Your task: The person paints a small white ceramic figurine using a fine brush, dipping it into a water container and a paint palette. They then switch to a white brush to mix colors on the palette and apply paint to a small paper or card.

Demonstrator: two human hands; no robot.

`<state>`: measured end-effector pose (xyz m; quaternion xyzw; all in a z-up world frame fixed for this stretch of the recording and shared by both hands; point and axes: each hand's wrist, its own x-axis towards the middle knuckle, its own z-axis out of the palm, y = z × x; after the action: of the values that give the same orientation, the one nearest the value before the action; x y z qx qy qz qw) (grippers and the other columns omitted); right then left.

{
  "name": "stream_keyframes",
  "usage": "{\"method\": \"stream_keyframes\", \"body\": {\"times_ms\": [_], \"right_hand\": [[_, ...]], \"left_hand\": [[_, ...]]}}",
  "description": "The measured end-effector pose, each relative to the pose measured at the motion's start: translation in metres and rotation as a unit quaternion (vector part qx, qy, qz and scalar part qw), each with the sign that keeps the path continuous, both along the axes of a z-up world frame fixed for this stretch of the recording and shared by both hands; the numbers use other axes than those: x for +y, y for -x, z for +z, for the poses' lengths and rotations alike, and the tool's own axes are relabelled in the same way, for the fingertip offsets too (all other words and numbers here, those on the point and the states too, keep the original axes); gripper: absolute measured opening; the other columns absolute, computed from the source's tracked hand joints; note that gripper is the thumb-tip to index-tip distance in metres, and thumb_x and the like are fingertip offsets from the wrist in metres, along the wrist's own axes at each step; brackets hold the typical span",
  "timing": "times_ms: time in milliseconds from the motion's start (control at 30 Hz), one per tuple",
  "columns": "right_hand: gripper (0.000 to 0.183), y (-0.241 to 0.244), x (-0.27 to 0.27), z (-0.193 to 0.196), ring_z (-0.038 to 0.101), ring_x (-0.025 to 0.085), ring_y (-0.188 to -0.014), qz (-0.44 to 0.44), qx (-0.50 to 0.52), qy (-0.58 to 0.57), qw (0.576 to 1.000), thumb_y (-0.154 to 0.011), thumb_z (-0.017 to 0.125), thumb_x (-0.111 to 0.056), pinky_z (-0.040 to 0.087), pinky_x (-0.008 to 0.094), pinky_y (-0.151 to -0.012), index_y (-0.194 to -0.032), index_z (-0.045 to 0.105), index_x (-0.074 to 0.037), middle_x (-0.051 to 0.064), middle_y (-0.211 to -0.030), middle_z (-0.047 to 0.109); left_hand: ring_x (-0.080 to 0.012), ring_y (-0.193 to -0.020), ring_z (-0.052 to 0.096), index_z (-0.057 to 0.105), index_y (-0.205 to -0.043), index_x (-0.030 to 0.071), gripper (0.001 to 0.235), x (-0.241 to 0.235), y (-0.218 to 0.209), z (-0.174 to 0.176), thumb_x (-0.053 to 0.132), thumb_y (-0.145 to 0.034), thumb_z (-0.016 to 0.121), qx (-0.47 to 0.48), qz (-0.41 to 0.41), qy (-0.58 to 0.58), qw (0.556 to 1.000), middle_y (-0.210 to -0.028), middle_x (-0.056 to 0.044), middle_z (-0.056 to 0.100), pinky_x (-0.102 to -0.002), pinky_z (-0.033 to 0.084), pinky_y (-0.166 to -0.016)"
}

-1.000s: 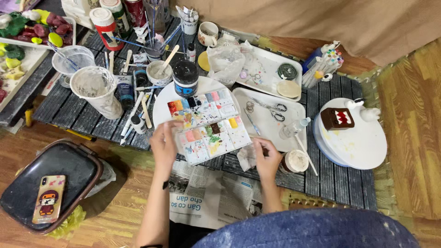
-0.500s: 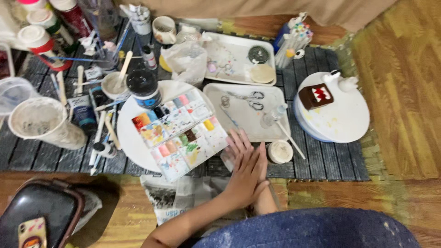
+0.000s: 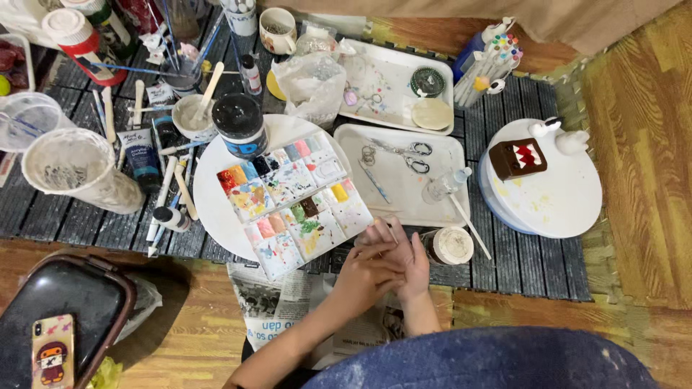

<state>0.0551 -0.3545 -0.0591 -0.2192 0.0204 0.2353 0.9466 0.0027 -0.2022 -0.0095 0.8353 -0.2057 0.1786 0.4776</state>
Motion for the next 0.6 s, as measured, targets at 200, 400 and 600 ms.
{"method": "stream_keyframes", "body": {"times_ms": [200, 400, 600], "right_hand": [[0.041, -0.005, -0.010, -0.036, 0.056, 0.033, -0.130, -0.047, -0.098, 0.120, 0.987, -0.109, 0.038, -0.036, 0.043, 0.049, -0.111, -0.137, 0.055, -0.010, 0.018, -0.137, 0.060], [0.020, -0.005, 0.001, -0.030, 0.061, 0.023, -0.107, -0.188, -0.302, 0.572, 0.739, -0.112, 0.049, -0.013, 0.050, 0.040, -0.094, -0.125, 0.063, -0.006, 0.013, -0.118, 0.065], [0.031, -0.030, 0.025, 0.012, 0.055, 0.037, -0.123, -0.229, -0.397, 0.740, 0.493, -0.096, 0.055, 0.002, 0.043, 0.044, -0.106, -0.127, 0.059, 0.000, 0.020, -0.127, 0.061]], "left_hand": [[-0.0229, -0.108, 0.066, 0.075, -0.075, 0.010, 0.024, 0.000, -0.002, -0.002, 0.031, -0.073, 0.088, 0.059, 0.011, 0.020, 0.998, -0.087, -0.001, 0.075, -0.042, 0.047, -0.093], [-0.0279, -0.084, 0.066, 0.071, -0.069, 0.005, 0.033, 0.030, 0.010, 0.000, 0.033, -0.082, 0.085, 0.092, 0.008, -0.020, 0.996, -0.074, -0.007, 0.069, -0.041, 0.050, -0.082], [-0.0301, -0.075, 0.068, 0.071, -0.080, 0.003, 0.021, 0.052, 0.017, 0.003, 0.021, -0.090, 0.077, 0.141, 0.026, 0.019, 0.989, -0.083, -0.010, 0.071, -0.038, 0.054, -0.068]]}}
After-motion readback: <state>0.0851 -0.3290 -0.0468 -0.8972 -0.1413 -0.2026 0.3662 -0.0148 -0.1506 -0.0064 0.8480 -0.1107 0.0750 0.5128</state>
